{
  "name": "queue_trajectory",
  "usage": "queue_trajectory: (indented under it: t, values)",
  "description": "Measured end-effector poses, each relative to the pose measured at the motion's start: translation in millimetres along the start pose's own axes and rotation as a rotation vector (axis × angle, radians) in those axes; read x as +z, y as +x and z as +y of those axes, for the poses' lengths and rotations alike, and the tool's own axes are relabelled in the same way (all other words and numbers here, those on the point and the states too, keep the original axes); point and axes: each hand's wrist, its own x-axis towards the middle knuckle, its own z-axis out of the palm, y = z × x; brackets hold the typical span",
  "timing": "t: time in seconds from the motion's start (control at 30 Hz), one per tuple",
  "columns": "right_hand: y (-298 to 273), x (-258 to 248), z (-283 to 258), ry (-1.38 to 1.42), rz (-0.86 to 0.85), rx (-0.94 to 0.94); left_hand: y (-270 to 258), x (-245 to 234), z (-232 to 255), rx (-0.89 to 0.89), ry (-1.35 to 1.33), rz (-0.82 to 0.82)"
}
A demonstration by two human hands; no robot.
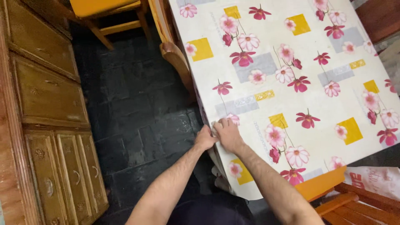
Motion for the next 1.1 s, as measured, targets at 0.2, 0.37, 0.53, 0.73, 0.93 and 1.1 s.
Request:
queue_trajectory:
  t: [0.2, 0.37, 0.53, 0.73, 0.93, 1.1]
  values:
    - [69.9, 0.2, 16.4, 0.086, 0.046, 0.123, -46.6, -27.7, 43.8, -0.014, 0.092, -0.061]
    - [62.6, -4.4, 12.9, 0.099, 0.036, 0.181, -44.2, -25.9, 36.4, -0.01, 0.107, -0.069]
    - [22.5, -12.4, 10.8, 0.055, -0.004, 0.201, -42.6, -29.6, 39.8, 0.003, 0.151, -0.064]
    - [-15.7, -18.9, 13.2, 0.111, -0.139, 0.238, -40.8, -34.8, 52.5, -0.006, 0.274, -0.071]
    - [47.1, -8.7, 22.4, 0.125, -0.137, 0.284, -35.9, -31.2, 47.8, 0.021, 0.276, -0.133]
    - [90.1, -9.5, 16.0, 0.021, -0.119, 0.313, -25.6, -18.7, 36.5, 0.006, 0.318, -0.116]
